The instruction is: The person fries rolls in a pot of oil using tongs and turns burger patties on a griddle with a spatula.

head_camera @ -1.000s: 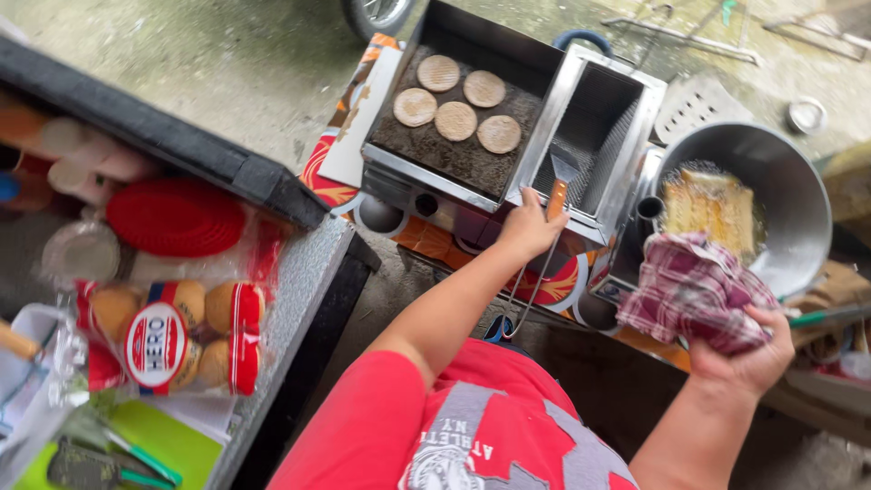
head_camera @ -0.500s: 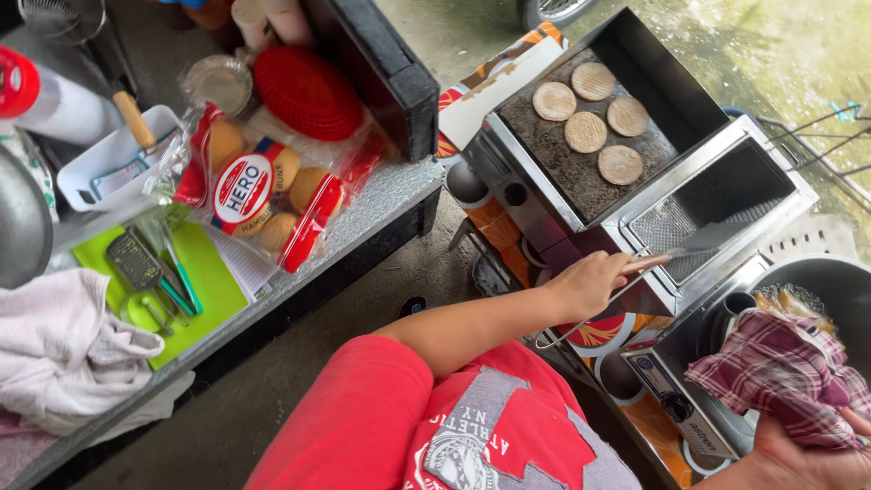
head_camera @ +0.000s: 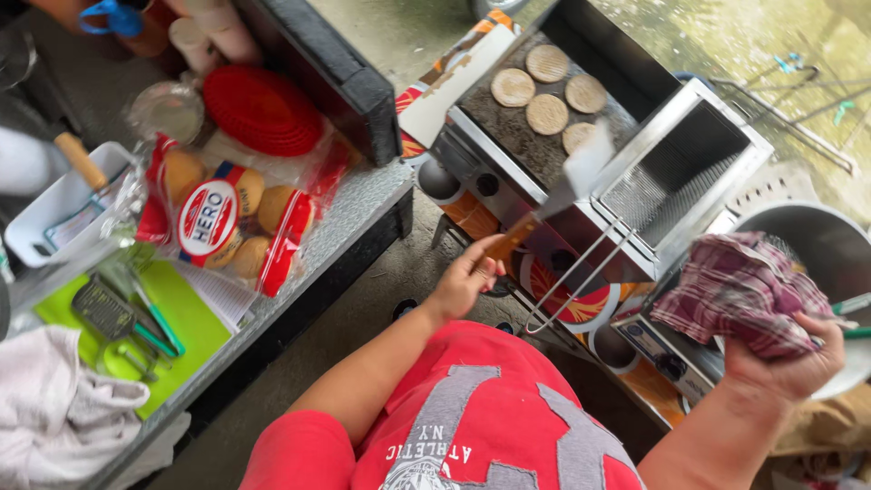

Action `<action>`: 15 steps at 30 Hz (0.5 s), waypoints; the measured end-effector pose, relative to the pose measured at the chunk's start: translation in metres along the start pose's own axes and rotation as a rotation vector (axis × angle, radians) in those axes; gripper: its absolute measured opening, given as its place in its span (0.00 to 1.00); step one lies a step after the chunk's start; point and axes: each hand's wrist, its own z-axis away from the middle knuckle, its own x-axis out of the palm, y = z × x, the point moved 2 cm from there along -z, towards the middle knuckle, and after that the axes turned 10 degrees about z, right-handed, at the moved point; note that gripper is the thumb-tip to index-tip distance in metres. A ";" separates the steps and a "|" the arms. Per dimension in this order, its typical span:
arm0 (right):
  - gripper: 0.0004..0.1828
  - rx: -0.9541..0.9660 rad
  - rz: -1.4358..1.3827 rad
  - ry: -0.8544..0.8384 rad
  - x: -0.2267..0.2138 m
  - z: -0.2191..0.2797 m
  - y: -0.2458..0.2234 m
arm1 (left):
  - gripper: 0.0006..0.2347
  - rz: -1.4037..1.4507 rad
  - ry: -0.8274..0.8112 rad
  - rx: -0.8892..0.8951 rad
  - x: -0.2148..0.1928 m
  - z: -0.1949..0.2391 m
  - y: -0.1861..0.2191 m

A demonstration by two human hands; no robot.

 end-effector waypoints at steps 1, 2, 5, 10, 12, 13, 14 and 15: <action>0.31 -0.007 -0.041 -0.019 -0.002 0.000 0.003 | 0.20 0.319 0.027 -0.076 -0.009 -0.004 -0.009; 0.32 -0.014 -0.081 -0.039 -0.004 0.001 0.003 | 0.20 0.317 0.008 -0.094 -0.018 -0.008 -0.015; 0.34 0.039 -0.104 0.050 -0.014 0.014 0.009 | 0.17 0.579 0.044 -0.235 -0.044 -0.032 -0.034; 0.33 0.044 -0.064 0.210 -0.019 0.036 0.014 | 0.16 0.704 0.167 -0.373 -0.074 -0.081 -0.071; 0.33 0.038 -0.072 0.223 -0.022 0.044 0.017 | 0.16 0.601 0.155 -0.421 -0.084 -0.097 -0.084; 0.32 0.041 -0.070 0.237 -0.024 0.048 0.018 | 0.16 0.504 0.160 -0.451 -0.088 -0.101 -0.091; 0.31 0.045 -0.068 0.252 -0.027 0.053 0.019 | 0.16 0.500 0.151 -0.469 -0.091 -0.105 -0.096; 0.31 0.038 -0.070 0.268 -0.029 0.057 0.020 | 0.17 0.439 0.157 -0.475 -0.094 -0.109 -0.100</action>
